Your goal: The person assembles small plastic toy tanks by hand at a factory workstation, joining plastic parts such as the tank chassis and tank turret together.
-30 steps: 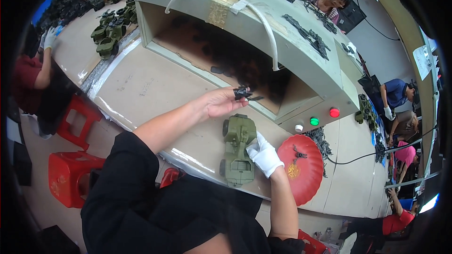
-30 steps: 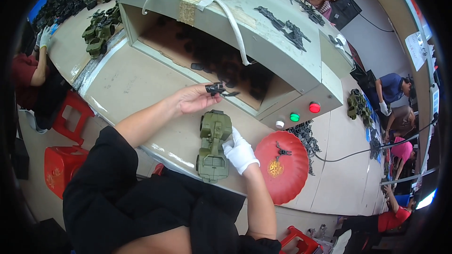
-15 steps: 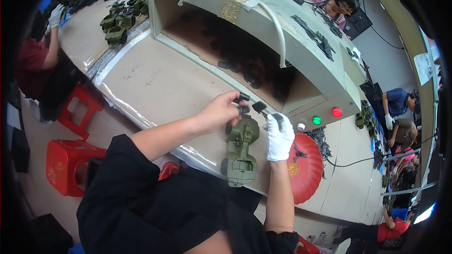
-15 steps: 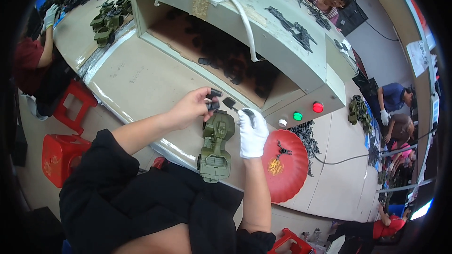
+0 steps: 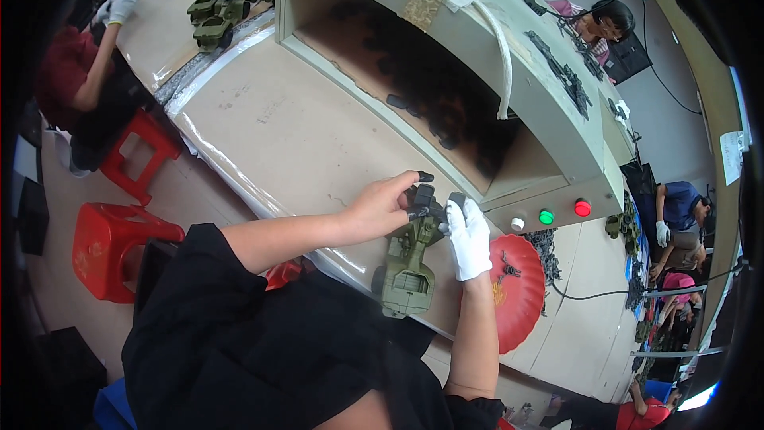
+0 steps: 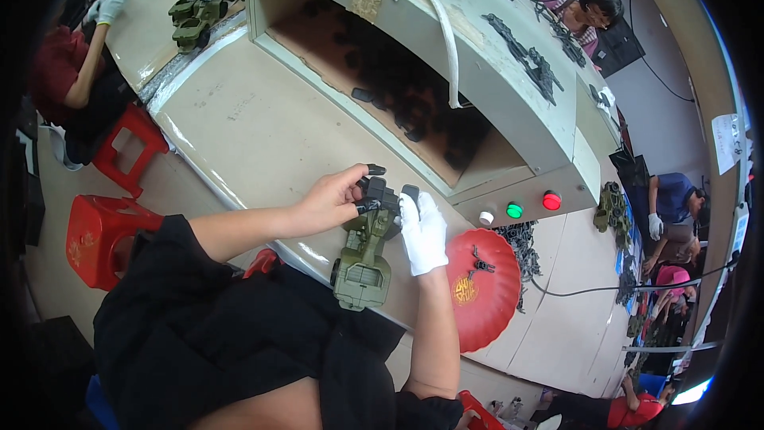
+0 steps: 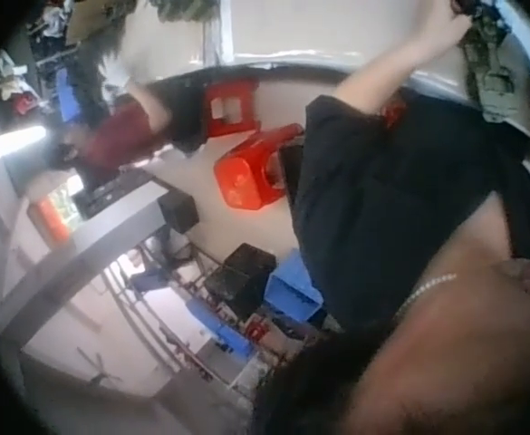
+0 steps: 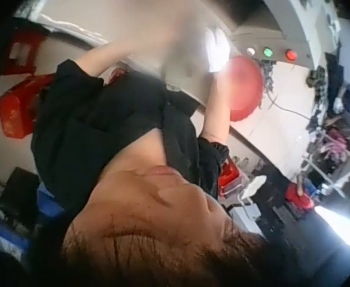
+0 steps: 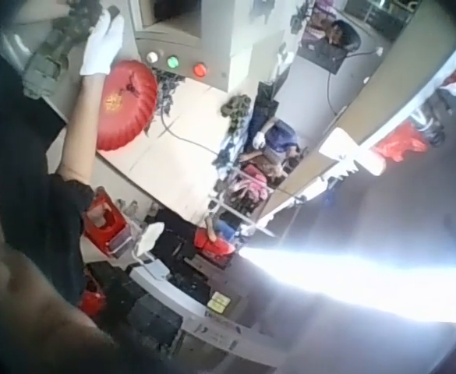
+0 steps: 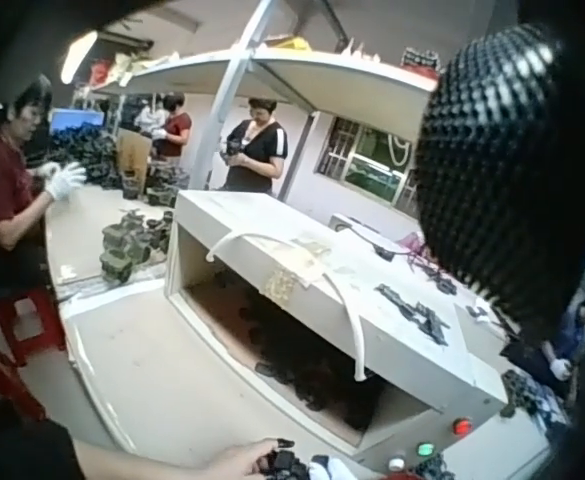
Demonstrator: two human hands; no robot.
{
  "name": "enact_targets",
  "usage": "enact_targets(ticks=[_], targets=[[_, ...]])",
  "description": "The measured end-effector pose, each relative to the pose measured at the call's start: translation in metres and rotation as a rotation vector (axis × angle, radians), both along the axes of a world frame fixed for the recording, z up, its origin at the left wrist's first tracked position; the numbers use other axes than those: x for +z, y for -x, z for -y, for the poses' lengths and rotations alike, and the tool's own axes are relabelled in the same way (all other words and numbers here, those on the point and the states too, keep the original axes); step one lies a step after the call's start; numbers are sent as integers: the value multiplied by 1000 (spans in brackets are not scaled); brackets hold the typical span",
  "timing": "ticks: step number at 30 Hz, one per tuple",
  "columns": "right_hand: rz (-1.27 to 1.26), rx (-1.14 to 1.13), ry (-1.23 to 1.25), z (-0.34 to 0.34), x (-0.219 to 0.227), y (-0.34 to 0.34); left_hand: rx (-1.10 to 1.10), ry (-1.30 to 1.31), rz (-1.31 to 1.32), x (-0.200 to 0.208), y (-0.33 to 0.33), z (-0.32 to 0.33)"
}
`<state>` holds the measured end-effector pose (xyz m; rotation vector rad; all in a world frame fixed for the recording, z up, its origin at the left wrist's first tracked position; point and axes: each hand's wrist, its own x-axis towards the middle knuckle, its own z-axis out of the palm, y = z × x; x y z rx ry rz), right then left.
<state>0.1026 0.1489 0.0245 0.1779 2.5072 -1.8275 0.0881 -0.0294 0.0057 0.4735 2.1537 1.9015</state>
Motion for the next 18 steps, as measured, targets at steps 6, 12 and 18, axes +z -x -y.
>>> enact_targets(ticks=[6, 12, 18], targets=[[-43, 51, -165, -1, 3, -2, 23, 61, -177, -7, 2, -3], [-306, 125, -578, -6, -7, -2, -42, -16, -114, -2, 2, -3], [-237, 147, -536, -8, -6, -1, 28, 157, -286, -9, -5, -11]])
